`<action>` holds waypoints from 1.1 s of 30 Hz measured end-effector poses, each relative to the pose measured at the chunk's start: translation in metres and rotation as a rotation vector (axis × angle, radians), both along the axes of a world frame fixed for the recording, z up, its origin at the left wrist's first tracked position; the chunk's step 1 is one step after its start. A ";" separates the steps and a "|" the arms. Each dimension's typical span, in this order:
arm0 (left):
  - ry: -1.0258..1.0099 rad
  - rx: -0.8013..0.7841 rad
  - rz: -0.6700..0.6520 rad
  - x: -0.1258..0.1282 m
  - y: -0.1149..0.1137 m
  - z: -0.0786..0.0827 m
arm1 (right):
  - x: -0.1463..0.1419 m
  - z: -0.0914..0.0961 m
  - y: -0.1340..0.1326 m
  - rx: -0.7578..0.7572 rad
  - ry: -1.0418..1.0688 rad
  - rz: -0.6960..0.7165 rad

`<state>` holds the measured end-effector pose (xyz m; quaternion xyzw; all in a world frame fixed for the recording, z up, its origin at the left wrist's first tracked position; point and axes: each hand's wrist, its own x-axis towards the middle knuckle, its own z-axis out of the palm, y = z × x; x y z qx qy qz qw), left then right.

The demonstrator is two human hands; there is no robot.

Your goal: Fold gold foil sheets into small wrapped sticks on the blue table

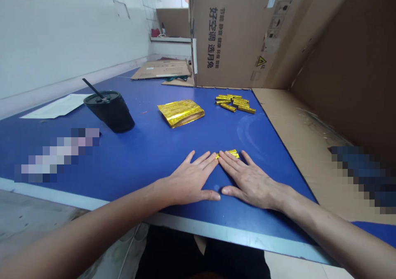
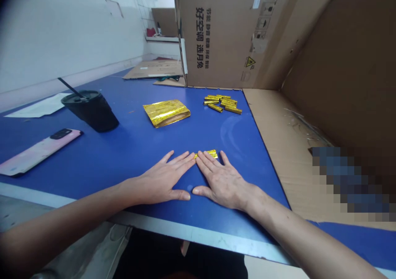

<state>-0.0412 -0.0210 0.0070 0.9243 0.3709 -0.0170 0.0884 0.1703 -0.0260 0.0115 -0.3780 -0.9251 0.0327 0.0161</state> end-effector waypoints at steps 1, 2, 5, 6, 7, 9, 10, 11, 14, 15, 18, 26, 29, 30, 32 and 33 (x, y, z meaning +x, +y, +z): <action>0.001 0.001 0.001 0.000 0.000 0.000 | 0.001 0.000 0.000 -0.004 0.002 -0.017; 0.002 0.003 0.002 0.000 0.000 0.000 | 0.003 0.000 0.001 -0.006 -0.001 -0.040; 0.000 0.007 -0.002 -0.001 0.001 0.000 | 0.012 0.002 0.005 0.002 -0.024 -0.098; -0.002 0.008 -0.002 -0.001 0.001 -0.001 | 0.015 0.003 0.006 0.012 -0.028 -0.108; -0.004 0.011 0.000 -0.001 0.001 -0.001 | 0.017 0.003 0.008 0.028 -0.030 -0.117; -0.011 0.020 0.003 -0.001 0.001 -0.002 | 0.020 0.002 0.012 0.078 -0.029 -0.143; -0.016 0.028 0.003 -0.001 0.001 -0.002 | 0.022 0.001 0.015 0.107 -0.026 -0.160; -0.021 0.036 0.002 -0.001 0.001 -0.002 | 0.022 0.000 0.017 0.132 -0.020 -0.174; -0.026 0.077 0.010 0.001 0.003 0.003 | 0.025 -0.004 0.026 0.164 0.025 -0.183; -0.026 0.097 0.014 0.003 0.005 0.005 | 0.025 -0.006 0.029 0.164 0.047 -0.177; -0.021 0.172 0.007 0.011 0.013 0.014 | 0.027 -0.011 0.036 0.159 0.124 -0.163; 0.077 0.270 0.017 0.042 0.033 0.031 | 0.030 -0.018 0.043 0.153 0.224 -0.121; 0.044 0.236 0.060 0.044 0.037 0.030 | 0.030 -0.017 0.042 0.148 0.228 -0.111; 0.014 0.206 0.087 0.042 0.039 0.028 | 0.030 -0.016 0.041 0.147 0.230 -0.107; -0.056 0.142 0.151 0.039 0.043 0.023 | 0.030 -0.015 0.040 0.142 0.234 -0.099; -0.088 0.117 0.181 0.036 0.045 0.020 | 0.030 -0.015 0.040 0.139 0.236 -0.094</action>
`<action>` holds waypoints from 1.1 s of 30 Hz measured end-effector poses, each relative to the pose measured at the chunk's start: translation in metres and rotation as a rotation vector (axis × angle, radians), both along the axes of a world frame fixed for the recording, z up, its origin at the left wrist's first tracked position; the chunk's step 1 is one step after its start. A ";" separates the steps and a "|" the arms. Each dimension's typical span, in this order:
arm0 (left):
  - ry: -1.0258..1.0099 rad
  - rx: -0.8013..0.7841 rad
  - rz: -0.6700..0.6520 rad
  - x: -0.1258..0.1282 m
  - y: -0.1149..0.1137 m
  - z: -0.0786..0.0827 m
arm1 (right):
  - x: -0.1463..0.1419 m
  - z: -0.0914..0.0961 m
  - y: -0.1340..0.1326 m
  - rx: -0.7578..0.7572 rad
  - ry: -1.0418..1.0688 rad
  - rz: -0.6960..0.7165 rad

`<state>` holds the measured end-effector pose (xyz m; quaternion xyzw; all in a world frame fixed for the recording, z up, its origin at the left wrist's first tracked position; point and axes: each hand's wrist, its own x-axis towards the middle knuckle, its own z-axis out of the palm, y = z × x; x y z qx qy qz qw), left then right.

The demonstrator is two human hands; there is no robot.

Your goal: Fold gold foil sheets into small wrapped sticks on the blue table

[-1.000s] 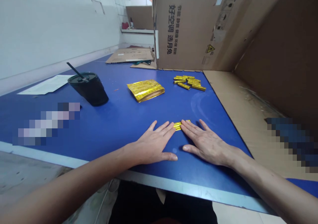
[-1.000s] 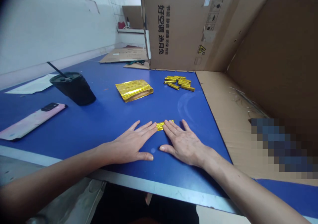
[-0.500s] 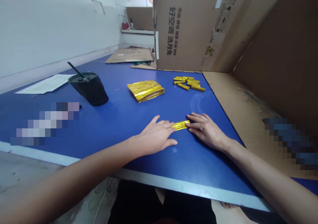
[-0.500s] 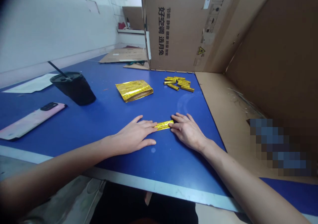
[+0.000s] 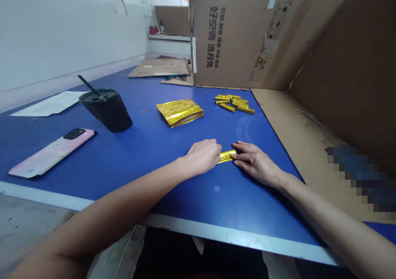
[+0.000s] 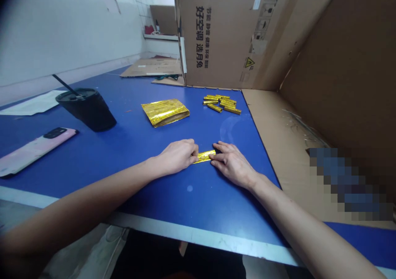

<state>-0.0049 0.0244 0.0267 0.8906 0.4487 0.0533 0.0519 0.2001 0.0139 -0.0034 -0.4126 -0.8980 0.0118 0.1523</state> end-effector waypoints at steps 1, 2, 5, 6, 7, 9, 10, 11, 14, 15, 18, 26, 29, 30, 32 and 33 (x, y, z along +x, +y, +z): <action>-0.026 -0.016 0.023 -0.002 0.002 -0.003 | 0.000 0.000 0.000 0.000 0.001 0.005; -0.040 -0.025 0.038 -0.004 0.005 -0.006 | 0.000 0.000 -0.001 0.002 0.001 0.010; -0.062 -0.045 0.053 -0.007 0.009 -0.012 | 0.000 0.001 -0.001 0.007 -0.005 0.018; -0.071 -0.050 0.053 -0.007 0.009 -0.013 | 0.000 0.001 -0.001 0.009 -0.007 0.019; -0.080 -0.053 0.051 -0.006 0.009 -0.013 | -0.001 0.001 -0.001 0.011 -0.006 0.018; -0.101 -0.052 0.044 -0.005 0.008 -0.014 | -0.001 0.001 -0.001 0.017 0.000 0.018; -0.116 -0.051 0.037 -0.005 0.007 -0.014 | -0.002 0.001 -0.001 0.019 0.005 0.019; -0.134 -0.049 0.028 -0.005 0.006 -0.015 | -0.002 0.002 -0.002 0.019 0.012 0.019; -0.190 -0.042 -0.017 -0.005 0.005 -0.016 | -0.004 0.003 -0.003 0.005 0.040 0.017; -0.199 -0.040 -0.039 -0.005 0.005 -0.016 | -0.004 0.003 -0.003 -0.002 0.051 0.015; -0.186 -0.020 -0.105 -0.007 0.005 -0.014 | -0.005 0.004 -0.004 -0.024 0.073 0.009; 0.005 0.062 -0.204 -0.003 -0.007 -0.003 | -0.003 0.000 -0.003 -0.013 0.083 -0.001; 0.035 0.062 -0.230 -0.002 -0.012 -0.002 | -0.004 0.000 -0.005 0.022 0.102 0.010; 0.039 0.062 -0.234 -0.002 -0.013 -0.001 | -0.004 0.000 -0.005 0.031 0.106 0.017; 0.039 0.067 -0.239 -0.002 -0.015 0.000 | -0.006 0.002 -0.007 0.047 0.105 0.032; 0.038 0.072 -0.240 -0.002 -0.016 0.000 | -0.006 0.003 -0.008 0.052 0.098 0.037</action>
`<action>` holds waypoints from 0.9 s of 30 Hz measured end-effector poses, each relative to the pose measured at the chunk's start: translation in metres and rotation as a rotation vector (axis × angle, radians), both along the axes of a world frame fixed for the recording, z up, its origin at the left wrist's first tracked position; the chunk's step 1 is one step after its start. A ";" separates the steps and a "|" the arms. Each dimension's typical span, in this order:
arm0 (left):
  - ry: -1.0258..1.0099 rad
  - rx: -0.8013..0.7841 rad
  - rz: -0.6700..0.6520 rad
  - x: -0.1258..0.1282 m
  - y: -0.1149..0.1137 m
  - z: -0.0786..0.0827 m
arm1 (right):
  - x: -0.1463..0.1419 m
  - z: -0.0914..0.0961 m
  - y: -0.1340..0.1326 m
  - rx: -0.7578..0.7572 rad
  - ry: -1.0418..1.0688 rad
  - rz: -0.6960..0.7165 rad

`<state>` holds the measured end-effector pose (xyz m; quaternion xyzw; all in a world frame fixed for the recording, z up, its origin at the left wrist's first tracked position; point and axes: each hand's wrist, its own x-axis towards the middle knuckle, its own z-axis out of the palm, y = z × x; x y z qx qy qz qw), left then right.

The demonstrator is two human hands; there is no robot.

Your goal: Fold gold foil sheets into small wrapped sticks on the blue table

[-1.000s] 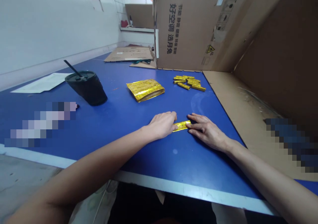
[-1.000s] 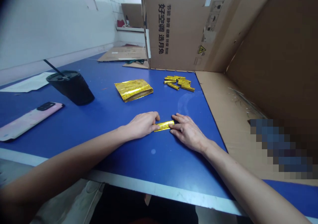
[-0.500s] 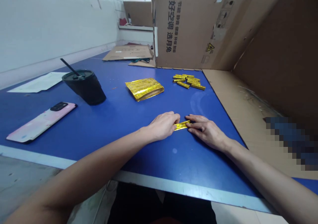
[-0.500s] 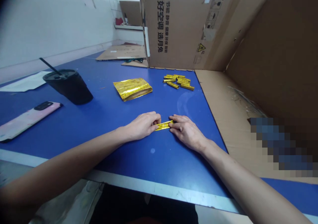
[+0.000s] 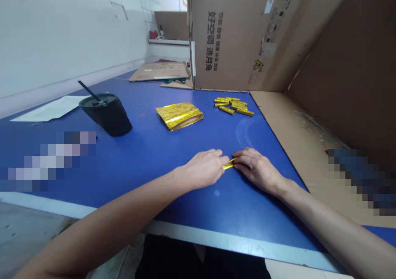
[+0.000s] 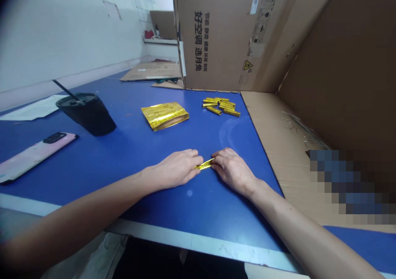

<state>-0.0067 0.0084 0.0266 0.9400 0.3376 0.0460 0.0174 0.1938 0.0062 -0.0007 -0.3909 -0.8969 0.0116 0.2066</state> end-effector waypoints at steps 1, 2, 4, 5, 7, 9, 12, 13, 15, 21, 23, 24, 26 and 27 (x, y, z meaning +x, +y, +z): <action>-0.002 0.004 0.001 0.000 -0.001 0.000 | -0.001 0.001 -0.001 0.003 -0.009 0.003; 0.000 0.007 0.006 0.000 -0.001 0.000 | -0.001 0.002 -0.002 0.006 -0.019 0.003; 0.008 0.009 0.025 0.000 -0.002 -0.001 | -0.002 0.003 -0.003 0.022 -0.038 -0.005; 0.012 0.010 0.039 0.000 -0.002 -0.001 | -0.003 0.003 -0.003 0.034 -0.046 -0.009; 0.019 0.012 0.062 0.001 -0.002 -0.003 | -0.003 0.002 -0.003 0.056 -0.059 -0.011; 0.028 0.016 0.075 0.002 -0.002 -0.003 | -0.004 0.001 -0.003 0.070 -0.067 -0.012; 0.038 0.041 0.077 0.004 -0.003 -0.004 | -0.004 0.000 -0.002 0.076 -0.070 -0.018; 0.041 0.054 0.076 0.004 -0.003 -0.005 | -0.004 -0.001 -0.002 0.075 -0.071 -0.019; 0.049 0.082 0.069 0.004 -0.004 -0.006 | -0.004 -0.001 -0.002 0.074 -0.074 -0.023; 0.029 0.133 0.062 0.004 -0.003 -0.008 | -0.005 0.001 -0.004 0.051 -0.064 -0.038; 0.014 0.136 0.065 0.003 -0.001 -0.009 | -0.005 0.001 -0.004 0.024 -0.042 -0.042; 0.007 0.133 0.069 0.003 0.000 -0.010 | -0.004 0.001 -0.005 0.006 -0.024 -0.048; -0.012 0.113 0.078 0.002 0.003 -0.011 | -0.003 0.000 -0.005 -0.028 0.020 -0.069; -0.025 0.095 0.083 0.002 0.004 -0.011 | -0.003 -0.001 -0.004 -0.039 0.041 -0.078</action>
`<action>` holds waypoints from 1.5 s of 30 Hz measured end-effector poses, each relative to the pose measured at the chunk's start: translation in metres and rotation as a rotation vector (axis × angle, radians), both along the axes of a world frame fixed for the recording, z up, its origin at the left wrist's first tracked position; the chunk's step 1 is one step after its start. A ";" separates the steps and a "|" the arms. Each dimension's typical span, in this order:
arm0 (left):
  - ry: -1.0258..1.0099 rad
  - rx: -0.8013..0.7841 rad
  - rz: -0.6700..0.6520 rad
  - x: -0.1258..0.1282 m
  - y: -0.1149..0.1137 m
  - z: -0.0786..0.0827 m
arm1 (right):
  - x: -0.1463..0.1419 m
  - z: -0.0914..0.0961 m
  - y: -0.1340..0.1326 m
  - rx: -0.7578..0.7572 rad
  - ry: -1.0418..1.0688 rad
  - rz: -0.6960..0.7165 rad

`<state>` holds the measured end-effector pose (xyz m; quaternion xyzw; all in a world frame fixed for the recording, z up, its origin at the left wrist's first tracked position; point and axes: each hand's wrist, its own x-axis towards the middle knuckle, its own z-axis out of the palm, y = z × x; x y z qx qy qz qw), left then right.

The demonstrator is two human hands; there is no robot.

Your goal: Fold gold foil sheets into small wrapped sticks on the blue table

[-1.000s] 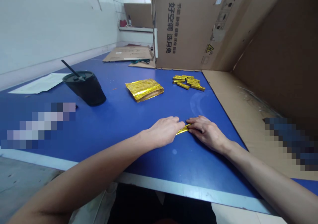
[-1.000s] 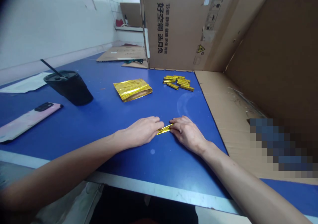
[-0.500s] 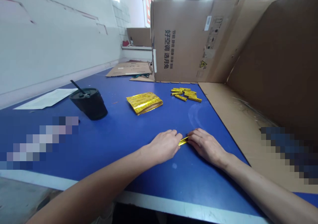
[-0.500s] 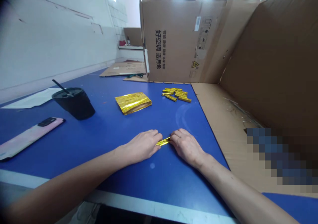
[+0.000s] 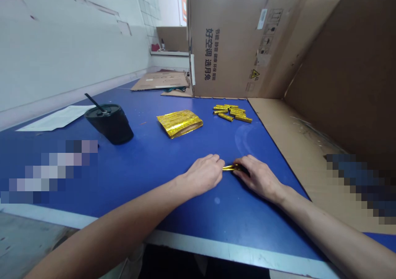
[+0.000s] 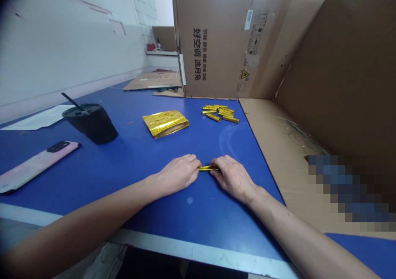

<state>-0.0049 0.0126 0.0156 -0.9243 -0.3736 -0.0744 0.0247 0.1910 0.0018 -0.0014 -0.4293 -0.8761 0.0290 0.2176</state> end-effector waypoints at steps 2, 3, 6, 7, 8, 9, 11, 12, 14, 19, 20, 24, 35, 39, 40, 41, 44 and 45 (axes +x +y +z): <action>-0.044 -0.049 0.007 -0.001 0.003 -0.001 | 0.001 -0.001 0.001 -0.010 0.026 -0.011; -0.075 -0.076 0.011 -0.002 0.004 -0.001 | 0.002 -0.001 0.001 -0.016 0.035 -0.011; -0.185 -0.138 0.016 -0.003 0.007 -0.003 | 0.002 0.002 0.001 -0.058 0.068 -0.019; -0.219 -0.148 0.013 -0.004 0.007 -0.004 | 0.002 0.003 0.001 -0.081 0.087 -0.024; -0.248 -0.153 0.007 -0.004 0.007 -0.005 | 0.002 0.004 0.000 -0.107 0.110 -0.030; -0.275 -0.154 -0.001 -0.004 0.007 -0.005 | 0.002 0.006 -0.001 -0.135 0.138 -0.036; -0.321 -0.148 -0.016 -0.004 0.007 -0.006 | 0.002 0.008 -0.003 -0.193 0.211 -0.049; -0.340 -0.144 -0.023 -0.004 0.006 -0.006 | 0.002 0.008 -0.004 -0.217 0.254 -0.058; -0.372 -0.138 -0.031 -0.004 0.005 -0.006 | 0.001 0.009 -0.006 -0.251 0.325 -0.076; -0.442 -0.103 -0.025 -0.003 0.002 -0.004 | 0.000 0.009 -0.010 -0.308 0.384 -0.105; -0.453 -0.092 -0.021 -0.003 0.002 -0.004 | 0.000 0.009 -0.010 -0.297 0.408 -0.116; -0.476 -0.073 0.035 -0.003 0.001 -0.005 | 0.001 0.008 -0.011 -0.167 0.519 -0.140; -0.659 -0.244 0.054 0.001 -0.002 -0.008 | 0.003 0.009 -0.008 -0.172 0.480 -0.061; -0.671 -0.261 0.047 0.003 -0.004 -0.009 | 0.002 0.011 -0.007 -0.425 0.577 -0.166; -0.673 -0.264 0.044 0.003 -0.004 -0.009 | 0.001 0.011 -0.007 -0.493 0.626 -0.185; -0.675 -0.265 0.041 0.003 -0.004 -0.009 | 0.000 0.012 -0.007 -0.552 0.684 -0.196; -0.685 -0.261 0.031 0.002 -0.003 -0.009 | -0.002 0.015 -0.008 -0.676 0.863 -0.207; -0.688 -0.257 0.027 0.002 -0.003 -0.008 | -0.003 0.017 -0.007 -0.710 0.898 -0.211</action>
